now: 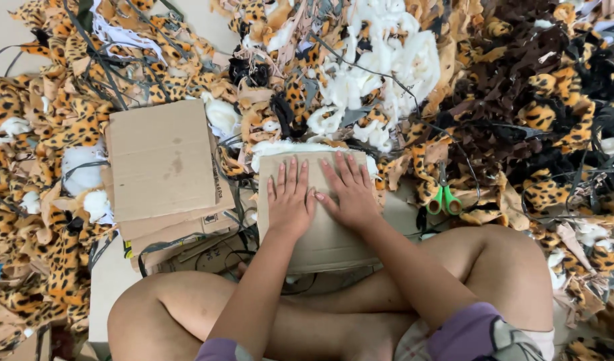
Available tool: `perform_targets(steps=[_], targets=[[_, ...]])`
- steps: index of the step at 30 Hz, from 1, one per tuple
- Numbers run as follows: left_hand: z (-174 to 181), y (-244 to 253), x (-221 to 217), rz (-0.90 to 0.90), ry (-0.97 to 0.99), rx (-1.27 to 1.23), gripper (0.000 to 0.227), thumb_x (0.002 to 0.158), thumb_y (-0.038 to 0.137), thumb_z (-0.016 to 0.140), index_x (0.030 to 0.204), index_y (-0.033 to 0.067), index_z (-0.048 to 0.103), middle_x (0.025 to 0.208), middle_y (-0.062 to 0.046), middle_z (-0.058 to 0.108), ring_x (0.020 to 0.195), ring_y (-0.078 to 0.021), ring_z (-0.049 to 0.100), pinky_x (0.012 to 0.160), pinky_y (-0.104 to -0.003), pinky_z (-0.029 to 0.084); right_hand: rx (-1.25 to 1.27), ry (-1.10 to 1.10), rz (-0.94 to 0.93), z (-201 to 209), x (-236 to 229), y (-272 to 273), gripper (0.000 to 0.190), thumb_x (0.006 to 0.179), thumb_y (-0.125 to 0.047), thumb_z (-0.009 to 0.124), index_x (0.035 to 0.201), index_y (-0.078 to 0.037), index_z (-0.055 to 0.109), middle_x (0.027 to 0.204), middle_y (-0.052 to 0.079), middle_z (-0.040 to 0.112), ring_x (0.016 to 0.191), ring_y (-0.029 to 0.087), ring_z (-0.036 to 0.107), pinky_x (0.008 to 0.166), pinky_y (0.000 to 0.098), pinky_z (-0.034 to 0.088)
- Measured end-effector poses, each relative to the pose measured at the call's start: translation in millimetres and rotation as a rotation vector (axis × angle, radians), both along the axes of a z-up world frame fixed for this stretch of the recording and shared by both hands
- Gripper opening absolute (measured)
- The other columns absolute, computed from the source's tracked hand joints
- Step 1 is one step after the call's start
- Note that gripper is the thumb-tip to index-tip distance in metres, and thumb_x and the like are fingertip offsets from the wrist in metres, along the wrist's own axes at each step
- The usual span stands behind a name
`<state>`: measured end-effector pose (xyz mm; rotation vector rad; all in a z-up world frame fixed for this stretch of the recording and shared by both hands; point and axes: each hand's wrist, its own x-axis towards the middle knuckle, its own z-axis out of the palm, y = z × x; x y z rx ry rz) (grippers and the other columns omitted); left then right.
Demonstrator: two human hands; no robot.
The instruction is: Sorting through fabric scraps and stuffing material while sitting on the floor and using scissors to cut.
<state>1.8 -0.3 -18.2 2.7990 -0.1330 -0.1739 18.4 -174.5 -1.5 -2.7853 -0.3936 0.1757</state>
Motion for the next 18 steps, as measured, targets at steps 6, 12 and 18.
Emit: perform_targets(steps=[6, 12, 18], targets=[[64, 2, 25, 0.029, 0.017, -0.062, 0.054, 0.105, 0.039, 0.035, 0.154, 0.018, 0.037, 0.165, -0.01, 0.029, 0.154, -0.0296, 0.023, 0.124, -0.055, 0.012, 0.154, -0.121, 0.075, -13, 39, -16, 0.056, 0.092, -0.04, 0.067, 0.143, -0.019, 0.059, 0.144, 0.014, 0.056, 0.139, 0.036, 0.05, 0.108, 0.0589, 0.043], [46, 5, 115, 0.003, -0.231, -0.251, 0.046, 0.103, 0.013, 0.046, 0.148, 0.004, 0.045, 0.156, -0.019, 0.041, 0.146, -0.0373, 0.038, 0.118, -0.049, 0.039, 0.383, -0.19, 0.079, 29, 127, 37, 0.04, 0.107, -0.008, 0.051, 0.146, -0.012, 0.056, 0.135, 0.013, 0.062, 0.12, 0.034, 0.065, 0.095, 0.048, 0.057], [-29, 31, 193, 0.094, -0.086, 0.059, 0.037, 0.097, 0.035, 0.055, 0.124, 0.01, 0.05, 0.121, -0.016, 0.061, 0.112, -0.0385, 0.063, 0.086, -0.056, 0.055, 0.231, -0.139, 0.213, -36, 247, 61, 0.043, 0.098, -0.003, 0.055, 0.138, -0.014, 0.063, 0.142, 0.016, 0.061, 0.122, 0.04, 0.064, 0.097, 0.0477, 0.057]])
